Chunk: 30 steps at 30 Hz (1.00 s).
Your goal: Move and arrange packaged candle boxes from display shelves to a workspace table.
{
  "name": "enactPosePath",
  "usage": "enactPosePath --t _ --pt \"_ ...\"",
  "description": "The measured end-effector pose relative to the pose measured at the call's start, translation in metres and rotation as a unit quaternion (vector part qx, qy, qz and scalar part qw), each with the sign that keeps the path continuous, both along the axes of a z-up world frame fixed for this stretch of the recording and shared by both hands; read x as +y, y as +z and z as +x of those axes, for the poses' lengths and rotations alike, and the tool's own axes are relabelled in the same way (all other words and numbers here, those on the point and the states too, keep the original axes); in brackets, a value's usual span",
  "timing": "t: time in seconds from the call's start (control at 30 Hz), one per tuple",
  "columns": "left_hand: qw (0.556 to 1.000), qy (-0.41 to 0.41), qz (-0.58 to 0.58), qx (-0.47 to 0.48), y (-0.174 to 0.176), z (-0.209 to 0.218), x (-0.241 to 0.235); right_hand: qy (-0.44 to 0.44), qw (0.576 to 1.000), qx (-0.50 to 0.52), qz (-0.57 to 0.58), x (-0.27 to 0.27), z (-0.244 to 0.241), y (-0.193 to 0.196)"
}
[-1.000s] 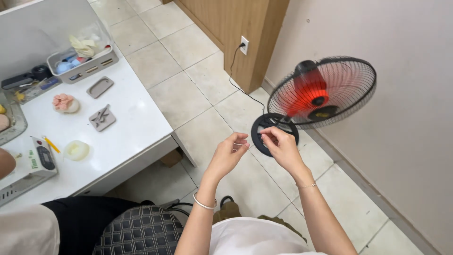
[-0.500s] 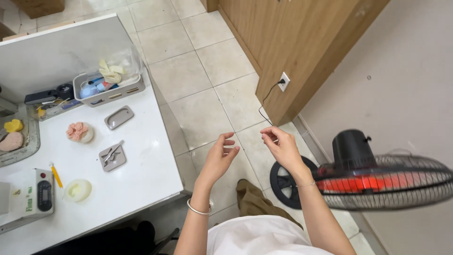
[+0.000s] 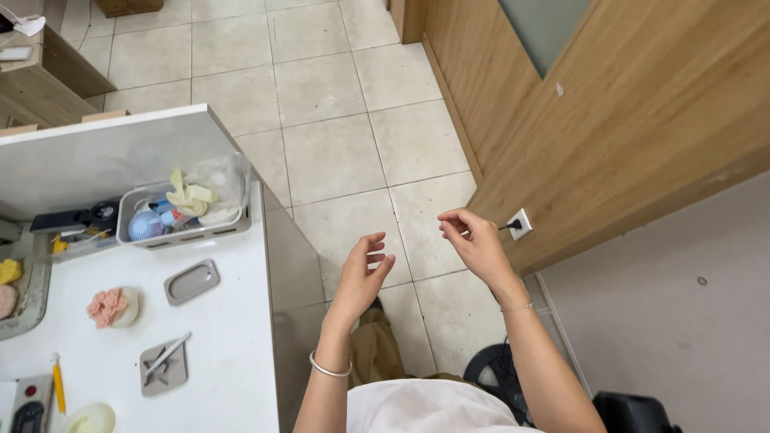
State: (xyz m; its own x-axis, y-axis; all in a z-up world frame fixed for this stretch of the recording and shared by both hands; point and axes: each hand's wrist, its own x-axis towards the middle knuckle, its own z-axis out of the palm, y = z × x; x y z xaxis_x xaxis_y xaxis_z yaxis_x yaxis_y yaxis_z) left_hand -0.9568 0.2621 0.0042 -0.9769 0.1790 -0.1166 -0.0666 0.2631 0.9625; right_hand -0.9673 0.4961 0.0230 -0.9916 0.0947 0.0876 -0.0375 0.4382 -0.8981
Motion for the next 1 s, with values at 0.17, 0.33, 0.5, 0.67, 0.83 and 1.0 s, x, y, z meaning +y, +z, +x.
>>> enactPosePath --t 0.17,0.33,0.5,0.67,0.83,1.0 --pt "1.0 0.008 -0.009 0.023 -0.006 -0.125 -0.004 0.006 1.0 0.004 -0.023 0.001 -0.123 -0.006" --pt "0.999 0.003 -0.011 0.044 0.008 -0.265 -0.005 0.012 1.0 0.022 0.008 -0.004 -0.26 0.016" --pt "0.998 0.0 -0.014 0.067 0.024 -0.397 -0.009 -0.002 1.0 0.017 0.0 -0.016 -0.384 0.037" --pt "0.998 -0.003 -0.011 0.068 0.024 -0.509 -0.001 0.006 1.0 0.007 -0.017 -0.004 -0.496 0.022" --pt "0.998 -0.004 -0.025 0.055 0.021 -0.634 0.019 0.01 1.0 0.003 -0.017 0.018 -0.626 0.01" --pt "0.998 0.01 -0.004 0.057 0.021 -0.772 0.046 0.024 0.999 0.014 -0.021 0.049 -0.771 0.013"
